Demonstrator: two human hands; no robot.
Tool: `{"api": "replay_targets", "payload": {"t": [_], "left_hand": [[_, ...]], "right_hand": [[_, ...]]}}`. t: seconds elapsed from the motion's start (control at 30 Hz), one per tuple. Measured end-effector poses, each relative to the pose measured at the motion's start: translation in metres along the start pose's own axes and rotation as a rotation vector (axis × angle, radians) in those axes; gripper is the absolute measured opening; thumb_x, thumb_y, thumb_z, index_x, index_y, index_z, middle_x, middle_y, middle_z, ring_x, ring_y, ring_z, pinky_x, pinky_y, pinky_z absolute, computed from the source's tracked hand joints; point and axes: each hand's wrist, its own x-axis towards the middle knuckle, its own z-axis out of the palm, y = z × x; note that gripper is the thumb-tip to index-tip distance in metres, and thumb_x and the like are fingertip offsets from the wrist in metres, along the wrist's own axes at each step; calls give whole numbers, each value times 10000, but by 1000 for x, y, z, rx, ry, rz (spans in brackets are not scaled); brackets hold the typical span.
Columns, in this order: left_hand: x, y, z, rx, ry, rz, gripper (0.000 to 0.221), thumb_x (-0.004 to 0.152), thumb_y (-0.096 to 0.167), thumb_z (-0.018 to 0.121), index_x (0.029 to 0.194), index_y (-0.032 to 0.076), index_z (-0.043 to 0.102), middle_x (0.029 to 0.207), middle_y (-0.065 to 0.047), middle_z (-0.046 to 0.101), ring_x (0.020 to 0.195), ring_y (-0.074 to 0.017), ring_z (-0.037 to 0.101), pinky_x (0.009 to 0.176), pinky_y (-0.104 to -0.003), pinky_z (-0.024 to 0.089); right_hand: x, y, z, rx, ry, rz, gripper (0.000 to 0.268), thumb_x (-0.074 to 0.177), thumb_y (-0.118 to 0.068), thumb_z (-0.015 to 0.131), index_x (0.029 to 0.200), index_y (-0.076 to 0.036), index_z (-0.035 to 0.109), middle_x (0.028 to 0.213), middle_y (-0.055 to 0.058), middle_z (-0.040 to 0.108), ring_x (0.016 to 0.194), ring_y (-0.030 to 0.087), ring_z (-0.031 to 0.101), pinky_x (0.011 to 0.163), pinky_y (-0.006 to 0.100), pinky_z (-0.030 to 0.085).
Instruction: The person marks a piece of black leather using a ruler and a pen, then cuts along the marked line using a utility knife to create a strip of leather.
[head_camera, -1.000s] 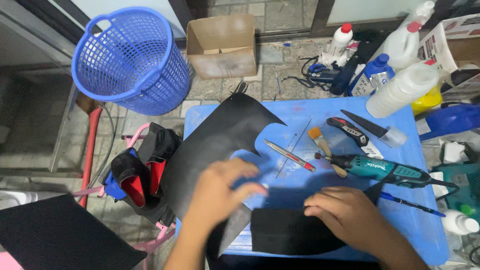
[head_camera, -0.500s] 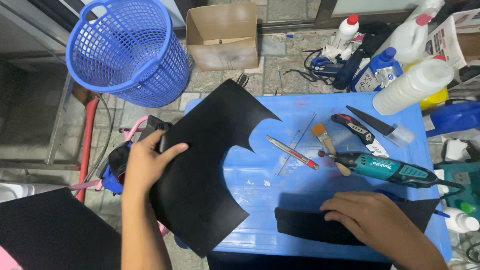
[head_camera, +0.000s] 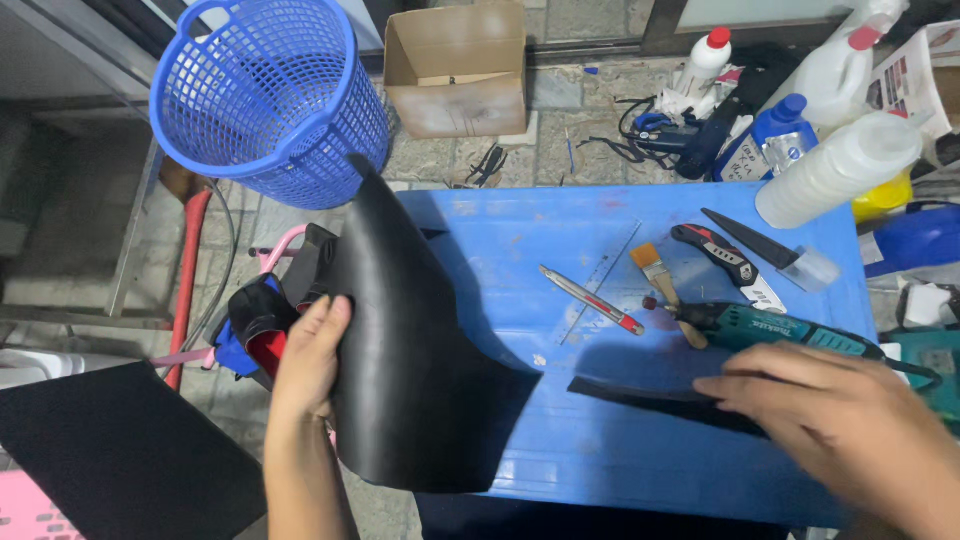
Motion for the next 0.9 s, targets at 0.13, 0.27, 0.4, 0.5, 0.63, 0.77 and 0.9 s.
{"api": "replay_targets", "payload": {"t": [0.13,0.27,0.4,0.5,0.63,0.77,0.9], "left_hand": [[-22,-41,-2,335,69,-152,424,966,359,667,1211,19,727,1020,-77,768,886,-141,691,804,-309,550],[-39,-64,3,1094,358,-188,511,874,458,761,1141,37,648,875,-233,733,835,-369,713,778,-449,542],[-36,-74,12,1158,465,130,506,837,448,800,1050,16,644,944,-227,715,887,-442,678,752,-492,527],[-25,-69,14,1121,484,310,470,843,393,822,1035,5,637,993,-216,693,930,-431,665,791,-484,524],[-19,-53,20,1149,490,671,439,834,256,799,1137,-15,635,1153,-209,639,1090,-427,586,929,-505,469],[-33,-48,51,893,335,568,358,892,253,770,1158,42,658,1277,-147,636,1229,-350,590,1055,-434,453],[-44,-65,96,967,58,576,558,820,375,825,1245,61,645,1413,-218,543,1325,-414,507,1096,-485,392]], "right_hand": [[28,-25,-21,-64,186,-118,325,717,-69,722,1021,-171,782,1017,-42,725,892,192,708,737,351,557],[71,-47,-14,-177,330,-271,383,620,-42,726,983,-144,788,998,-3,732,814,286,633,709,421,510],[116,-48,21,-76,471,-410,340,694,-8,755,1017,-112,771,1062,38,735,773,243,663,673,377,518],[135,-46,68,63,526,-498,283,798,39,725,1060,-67,737,1156,66,736,910,249,716,740,356,564],[144,-37,138,347,483,-465,145,936,-6,708,1055,-87,687,1221,80,727,1031,253,728,890,370,595],[128,-25,178,508,323,-267,108,907,-6,721,973,-72,668,1290,81,717,906,184,738,722,299,574],[113,-9,178,311,257,-245,183,821,13,705,981,-74,685,1327,89,665,957,217,711,791,345,576]]}}
